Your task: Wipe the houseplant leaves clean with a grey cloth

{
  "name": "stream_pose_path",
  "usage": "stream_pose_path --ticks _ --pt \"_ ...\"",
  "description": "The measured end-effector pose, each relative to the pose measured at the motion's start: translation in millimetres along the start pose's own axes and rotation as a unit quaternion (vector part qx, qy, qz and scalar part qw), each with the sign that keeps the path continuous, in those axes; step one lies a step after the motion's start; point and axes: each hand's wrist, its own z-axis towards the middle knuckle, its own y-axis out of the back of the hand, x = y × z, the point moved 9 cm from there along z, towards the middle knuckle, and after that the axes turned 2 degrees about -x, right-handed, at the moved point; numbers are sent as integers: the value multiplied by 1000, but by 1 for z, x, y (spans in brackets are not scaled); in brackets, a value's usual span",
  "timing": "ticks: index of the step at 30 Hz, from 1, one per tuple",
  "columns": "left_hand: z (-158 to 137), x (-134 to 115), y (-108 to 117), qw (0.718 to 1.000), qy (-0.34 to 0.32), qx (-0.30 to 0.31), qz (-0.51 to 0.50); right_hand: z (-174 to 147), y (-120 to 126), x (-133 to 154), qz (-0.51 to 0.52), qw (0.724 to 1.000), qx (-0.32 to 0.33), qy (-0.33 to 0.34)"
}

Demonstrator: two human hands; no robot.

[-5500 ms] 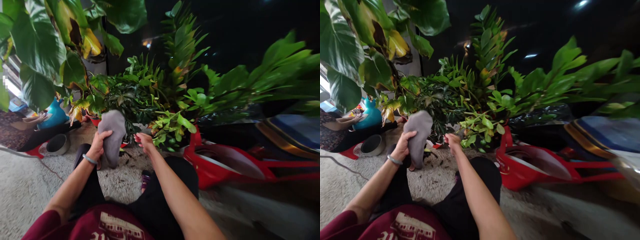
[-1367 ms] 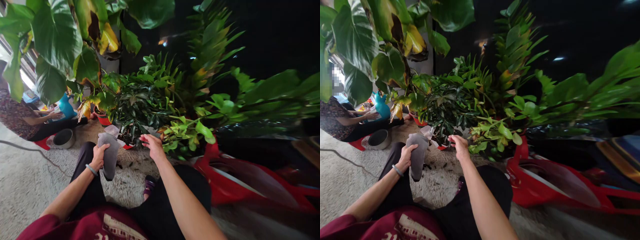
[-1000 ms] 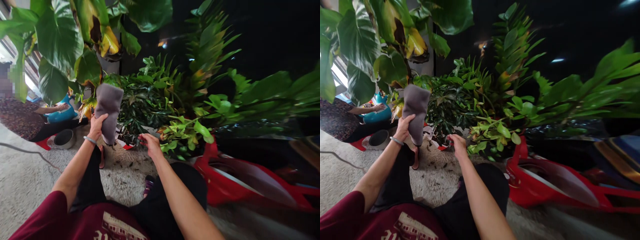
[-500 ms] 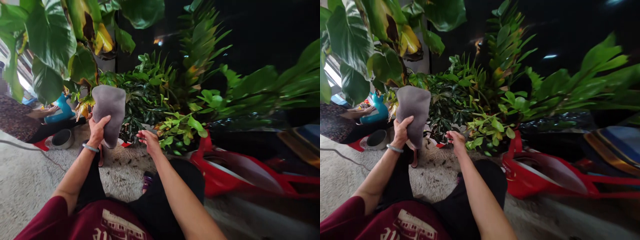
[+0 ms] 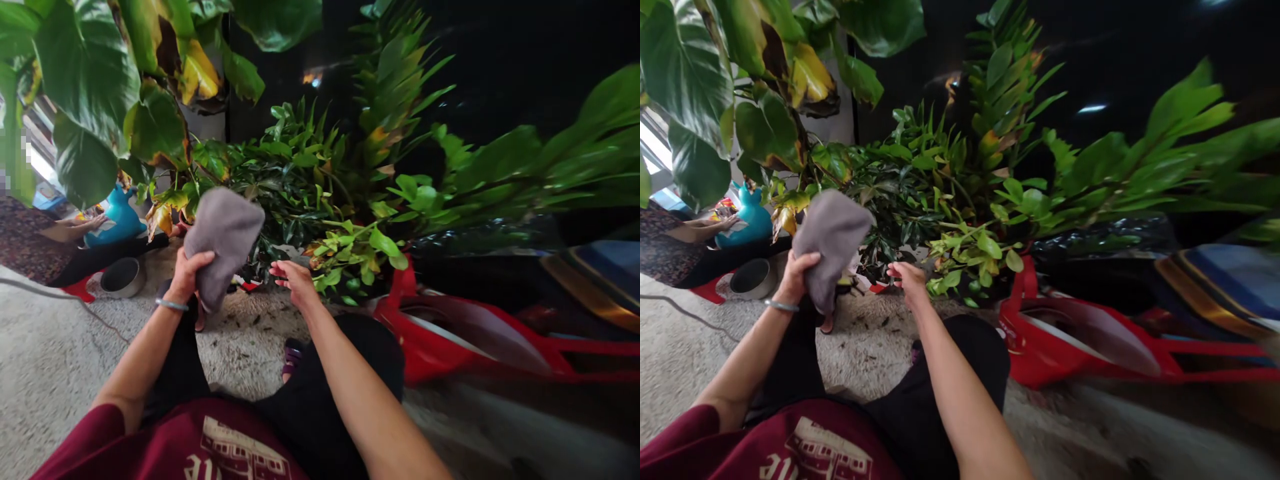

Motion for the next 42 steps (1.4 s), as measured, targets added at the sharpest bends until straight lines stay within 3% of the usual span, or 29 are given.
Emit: stream_pose_path --ticks 2,4,7,11,13,15,17,20,22,24,26,30,32,35,39,42 --pt "25 -27 -8 996 -58 -41 -48 -1 -3 4 12 1000 1 9" --pt "42 -29 -15 993 -70 -70 -70 -1 -6 6 21 1000 1 12" --pt "41 9 -12 995 -15 -94 -44 -1 -6 5 17 1000 -1 2" --pt "-1 83 15 988 109 -105 22 0 2 -1 4 1000 -14 -15" --pt "-21 100 24 983 153 -95 39 0 5 -3 2 1000 -20 -21" --pt "-31 93 24 983 158 -85 42 1 7 -4 2 999 -21 -25" --pt "-27 62 13 990 115 -76 31 1 5 -4 2 999 -19 -26" --pt "-4 1 -22 1000 14 -23 -1 0 -1 -2 5 1000 -15 -23" --pt "12 -23 -48 999 -22 23 -12 -1 -5 1 12 1000 -11 -18" --pt "24 -21 -63 999 -15 48 -9 -2 -7 3 18 1000 -6 -14" --pt "27 3 -61 998 24 48 16 -2 -7 4 20 1000 -2 -15" --pt "2 70 -24 983 147 28 107 0 0 -2 3 999 -1 -36" --pt "-13 82 -13 973 190 50 125 1 3 -7 -12 999 -1 -51" --pt "-13 54 -32 978 149 102 109 2 3 -14 -35 997 3 -68" --pt "19 -4 -90 992 18 116 53 1 -2 -18 -46 996 9 -75" --pt "38 -1 -125 990 4 133 49 2 -1 -17 -36 996 7 -78"
